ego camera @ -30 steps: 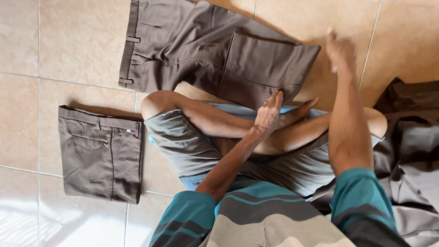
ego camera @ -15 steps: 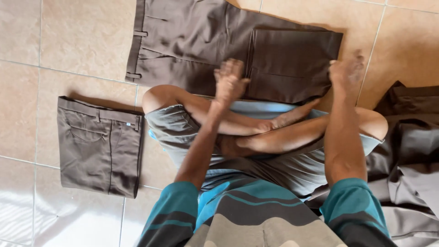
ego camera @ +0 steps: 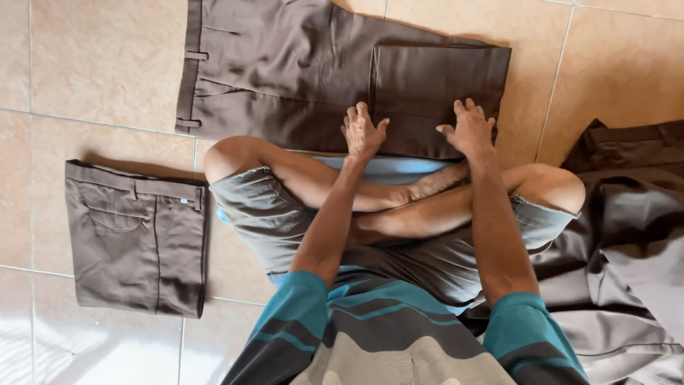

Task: A person sitting on the floor folds several pairs of brown trousers and stacks them.

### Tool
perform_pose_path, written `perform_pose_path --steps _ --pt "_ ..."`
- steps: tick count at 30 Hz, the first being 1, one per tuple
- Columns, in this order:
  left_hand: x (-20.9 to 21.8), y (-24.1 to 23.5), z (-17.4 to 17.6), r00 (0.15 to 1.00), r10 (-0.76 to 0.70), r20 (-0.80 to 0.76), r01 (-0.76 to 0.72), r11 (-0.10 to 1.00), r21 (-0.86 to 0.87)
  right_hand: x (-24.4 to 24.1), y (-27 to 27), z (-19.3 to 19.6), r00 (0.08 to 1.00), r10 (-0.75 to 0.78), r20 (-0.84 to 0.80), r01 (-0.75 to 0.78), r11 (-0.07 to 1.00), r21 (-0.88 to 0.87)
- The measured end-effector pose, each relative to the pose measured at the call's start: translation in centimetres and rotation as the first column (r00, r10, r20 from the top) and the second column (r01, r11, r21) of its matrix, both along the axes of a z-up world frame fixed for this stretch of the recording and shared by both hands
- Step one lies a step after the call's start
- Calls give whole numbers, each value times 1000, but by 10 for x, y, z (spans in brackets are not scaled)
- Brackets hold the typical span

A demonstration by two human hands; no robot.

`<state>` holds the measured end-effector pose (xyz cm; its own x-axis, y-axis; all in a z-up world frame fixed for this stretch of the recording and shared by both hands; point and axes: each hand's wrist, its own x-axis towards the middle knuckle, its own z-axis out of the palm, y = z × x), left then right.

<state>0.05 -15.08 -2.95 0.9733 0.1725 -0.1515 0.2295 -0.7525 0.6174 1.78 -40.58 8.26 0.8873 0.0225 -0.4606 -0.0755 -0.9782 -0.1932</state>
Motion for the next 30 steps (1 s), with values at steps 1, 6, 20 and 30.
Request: perform_pose_path --steps 1,6,20,30 --pt "4 5 12 1000 14 16 -13 999 -47 -1 7 3 999 -10 -45 10 1000 -2" --pt "30 57 20 990 8 137 -3 999 -37 0 16 1 994 -12 -108 11 1000 -11" --pt "105 134 49 850 -339 -403 458 853 250 7 31 -35 1000 24 -12 -23 997 78" --pt "45 22 -52 991 137 12 -137 977 166 -3 -46 -32 901 -430 64 427 903 48"
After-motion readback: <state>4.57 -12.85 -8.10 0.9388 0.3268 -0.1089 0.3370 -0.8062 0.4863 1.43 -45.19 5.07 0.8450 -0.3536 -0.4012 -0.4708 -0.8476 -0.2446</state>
